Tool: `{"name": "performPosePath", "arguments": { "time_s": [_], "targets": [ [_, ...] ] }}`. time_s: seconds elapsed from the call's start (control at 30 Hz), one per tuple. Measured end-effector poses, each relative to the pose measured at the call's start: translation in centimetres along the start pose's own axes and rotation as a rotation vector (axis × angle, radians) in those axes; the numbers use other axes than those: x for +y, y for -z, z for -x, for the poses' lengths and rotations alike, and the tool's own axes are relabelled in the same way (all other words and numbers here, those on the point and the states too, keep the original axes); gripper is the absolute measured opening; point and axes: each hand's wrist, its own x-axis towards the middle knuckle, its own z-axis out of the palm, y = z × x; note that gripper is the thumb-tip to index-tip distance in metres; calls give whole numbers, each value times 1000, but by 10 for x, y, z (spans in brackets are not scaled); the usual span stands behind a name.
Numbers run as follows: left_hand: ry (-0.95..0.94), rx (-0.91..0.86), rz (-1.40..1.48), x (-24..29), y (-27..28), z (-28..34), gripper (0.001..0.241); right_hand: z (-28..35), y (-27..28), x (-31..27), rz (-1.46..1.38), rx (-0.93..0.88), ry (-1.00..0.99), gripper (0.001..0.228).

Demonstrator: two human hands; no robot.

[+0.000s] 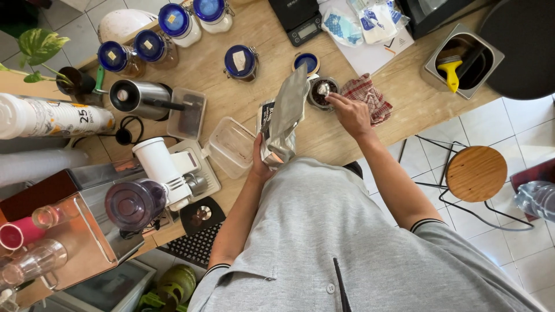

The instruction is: Scooping coffee beans from a large silver storage bag into a small glass jar using a spoon.

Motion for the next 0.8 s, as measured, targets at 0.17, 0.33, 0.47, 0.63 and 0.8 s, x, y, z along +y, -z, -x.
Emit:
{"name": "performPosePath", "arguments": {
  "time_s": [0.17, 0.33, 0.47, 0.63, 0.8],
  "targets": [
    [-8, 4, 9, -1, -12, 9, 65, 1, -4, 8, 126, -11, -47, 17],
    [-10, 5, -9, -1, -7, 5, 68, 6, -18, 6, 7, -56, -292, 16],
    [2, 8, -36, 1, -3, 2, 74, -20, 20, -25, -296, -17, -558, 19],
    [-17, 14, -3, 0, -6, 9, 71, -27, 49, -36, -397, 63, -644, 18],
    [-8, 12, 23, 2, -33, 28, 65, -15, 47, -23, -354, 151, -430, 19]
  ]
}}
